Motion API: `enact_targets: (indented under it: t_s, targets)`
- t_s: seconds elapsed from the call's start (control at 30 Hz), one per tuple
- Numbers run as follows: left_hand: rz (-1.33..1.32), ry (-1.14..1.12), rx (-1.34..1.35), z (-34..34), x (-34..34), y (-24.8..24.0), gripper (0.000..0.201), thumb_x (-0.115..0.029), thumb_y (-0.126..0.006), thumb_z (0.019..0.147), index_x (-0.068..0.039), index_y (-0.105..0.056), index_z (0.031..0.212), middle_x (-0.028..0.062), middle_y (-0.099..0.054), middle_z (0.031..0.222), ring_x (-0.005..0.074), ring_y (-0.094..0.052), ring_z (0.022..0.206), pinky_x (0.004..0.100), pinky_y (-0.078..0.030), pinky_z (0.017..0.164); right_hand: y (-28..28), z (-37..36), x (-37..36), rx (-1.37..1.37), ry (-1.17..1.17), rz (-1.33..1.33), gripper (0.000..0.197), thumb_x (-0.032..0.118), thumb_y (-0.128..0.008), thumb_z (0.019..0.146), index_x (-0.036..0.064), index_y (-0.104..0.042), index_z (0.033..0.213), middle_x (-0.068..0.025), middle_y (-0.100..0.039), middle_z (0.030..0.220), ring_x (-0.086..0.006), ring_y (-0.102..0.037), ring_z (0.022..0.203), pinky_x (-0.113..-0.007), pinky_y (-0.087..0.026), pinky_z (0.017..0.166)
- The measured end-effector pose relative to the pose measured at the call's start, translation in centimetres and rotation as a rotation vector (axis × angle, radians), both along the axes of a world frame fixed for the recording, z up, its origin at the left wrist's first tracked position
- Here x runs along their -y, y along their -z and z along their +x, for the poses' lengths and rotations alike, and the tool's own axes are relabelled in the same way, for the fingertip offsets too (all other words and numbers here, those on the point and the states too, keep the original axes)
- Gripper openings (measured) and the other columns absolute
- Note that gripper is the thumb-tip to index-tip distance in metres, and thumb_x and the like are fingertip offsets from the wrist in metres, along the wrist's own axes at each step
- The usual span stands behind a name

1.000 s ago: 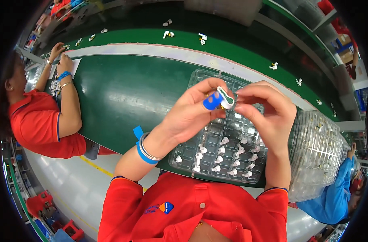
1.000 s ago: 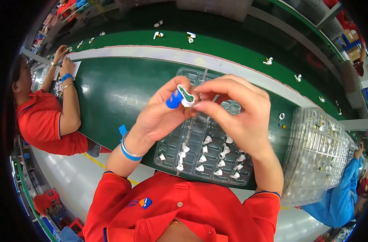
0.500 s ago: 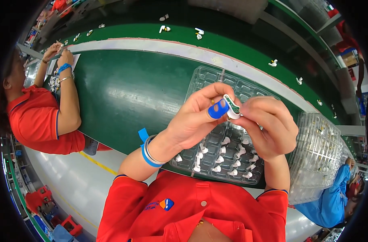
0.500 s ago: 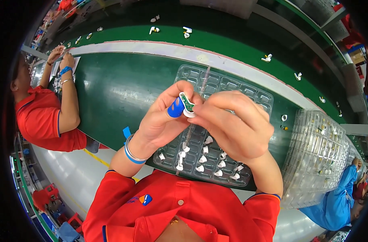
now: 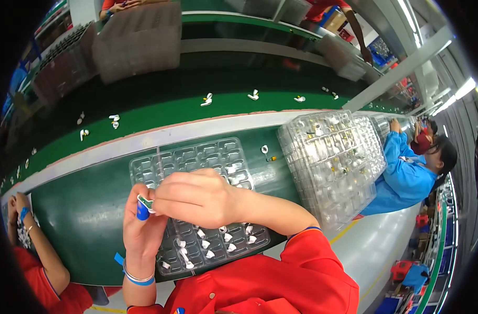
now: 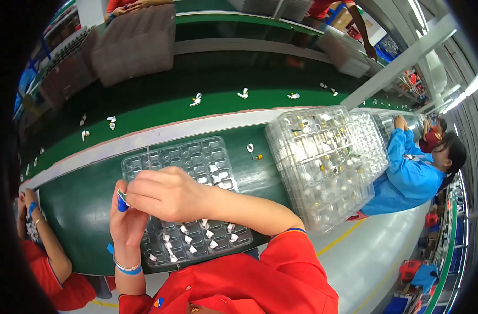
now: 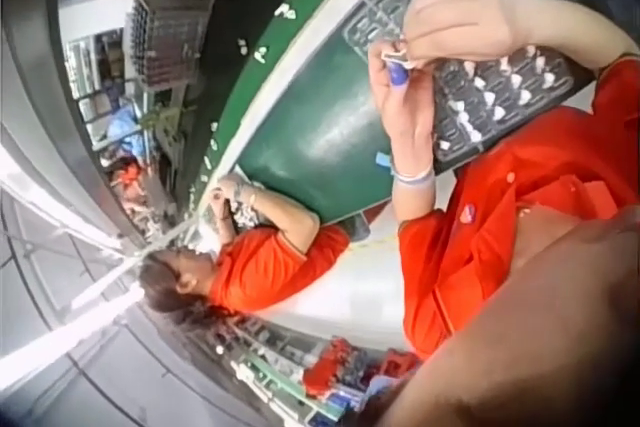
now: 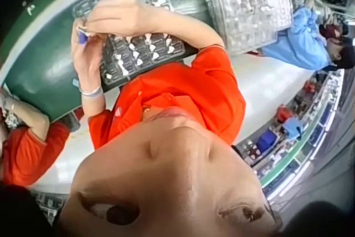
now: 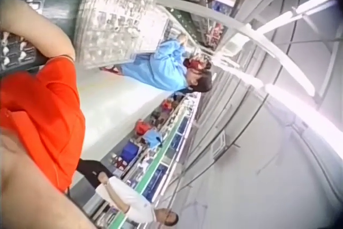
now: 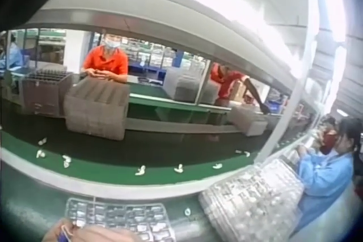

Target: The person assembles small electronic components by hand, picking small plastic parts and metal clips from a component tray and snapping them together into a plastic housing.

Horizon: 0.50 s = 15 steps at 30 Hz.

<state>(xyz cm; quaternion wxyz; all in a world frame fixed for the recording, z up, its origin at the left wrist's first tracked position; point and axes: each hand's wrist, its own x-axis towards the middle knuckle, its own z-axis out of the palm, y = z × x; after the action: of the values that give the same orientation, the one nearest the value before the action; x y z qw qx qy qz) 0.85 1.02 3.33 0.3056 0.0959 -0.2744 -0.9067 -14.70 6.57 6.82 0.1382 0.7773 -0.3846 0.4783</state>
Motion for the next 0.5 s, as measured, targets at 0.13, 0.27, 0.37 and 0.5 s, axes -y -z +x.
enact_targets:
  t_s: [0.13, 0.27, 0.37, 0.5]
  targets:
    - [0.019, -0.047, 0.055, -0.2, -0.2, -0.2, 0.026, -0.014, -0.062, 0.078, -0.008, -0.043, 0.094, 0.0013, -0.051, 0.089, 0.0108, -0.05, 0.083, 0.0264, -0.04, 0.076, 0.4, -0.1, 0.1, -0.041, -0.004, -0.037, 0.02, 0.007, -0.061, 0.059, -0.0022, -0.059, 0.077, -0.0095, -0.057, 0.075, -0.0188, -0.059, 0.065, -0.023, -0.047, 0.046]
    - [0.003, -0.106, 0.095, 0.0, 0.1, 0.5, 0.026, -0.016, -0.059, 0.08, -0.006, -0.044, 0.098, 0.0028, -0.051, 0.091, 0.0122, -0.05, 0.087, 0.0273, -0.04, 0.079, 0.7, 0.0, 0.5, -0.106, 0.044, -0.096, 0.022, 0.009, -0.059, 0.058, -0.0014, -0.059, 0.078, -0.0091, -0.057, 0.076, -0.0191, -0.059, 0.065, -0.024, -0.048, 0.05]
    - [-0.13, -0.123, 0.109, -0.3, 1.2, 0.8, 0.029, -0.019, -0.057, 0.082, -0.004, -0.045, 0.104, 0.0053, -0.052, 0.097, 0.0144, -0.05, 0.092, 0.0283, -0.039, 0.082, 0.4, -0.6, 0.6, -0.164, 0.082, -0.071, 0.025, 0.012, -0.057, 0.058, 0.0014, -0.061, 0.08, -0.0082, -0.058, 0.076, -0.0196, -0.06, 0.067, -0.026, -0.049, 0.053]
    - [-0.321, -0.214, 0.127, -0.7, 3.3, 1.1, 0.027, -0.018, -0.055, 0.084, -0.003, -0.047, 0.105, 0.0087, -0.054, 0.104, 0.0143, -0.05, 0.098, 0.029, -0.038, 0.086, 0.0, -2.4, 0.6, -0.144, 0.159, -0.006, 0.027, 0.005, -0.073, 0.056, 0.0013, -0.061, 0.08, -0.0086, -0.059, 0.071, -0.02, -0.058, 0.058, -0.027, -0.046, 0.047]
